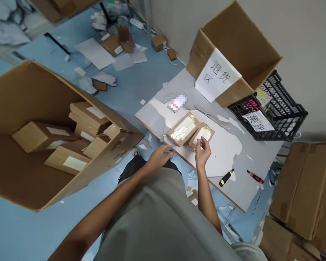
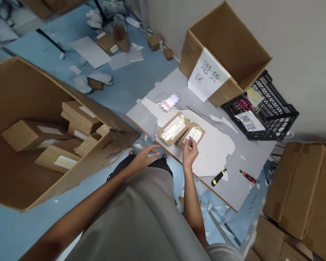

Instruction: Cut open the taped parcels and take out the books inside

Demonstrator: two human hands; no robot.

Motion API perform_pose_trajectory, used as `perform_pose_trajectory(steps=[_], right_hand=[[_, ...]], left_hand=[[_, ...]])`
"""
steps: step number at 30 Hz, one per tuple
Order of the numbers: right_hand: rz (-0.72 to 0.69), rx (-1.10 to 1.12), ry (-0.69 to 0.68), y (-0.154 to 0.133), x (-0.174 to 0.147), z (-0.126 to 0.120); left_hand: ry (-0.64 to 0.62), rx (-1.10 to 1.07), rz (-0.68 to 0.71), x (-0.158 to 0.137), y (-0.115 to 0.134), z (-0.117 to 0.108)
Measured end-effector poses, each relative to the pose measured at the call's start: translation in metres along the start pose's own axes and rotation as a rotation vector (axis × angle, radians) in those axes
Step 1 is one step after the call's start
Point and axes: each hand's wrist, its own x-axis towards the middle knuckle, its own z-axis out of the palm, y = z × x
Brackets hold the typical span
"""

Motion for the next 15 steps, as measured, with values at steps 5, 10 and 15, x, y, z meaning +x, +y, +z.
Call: perform_pose_trajectory(steps=[5,10,15], right_hand=[[-0.103,0.067,-0.315,-0.079,-0.039,0.080],[-0.123,0.065,-0.660,-0.136,-0.104,0.189],[-0.184,-0.050,-0.977,-0.171,-0.169,0.288]], left_hand=[[0.263,-0.158,-0.121,-0.043,-0.047,-0.091],[0.511,-0.275,-0.159,-0.091,-0.106,-0.169],[0.712,-0.309,-0.297,-0.140,-0.184,-0.239]])
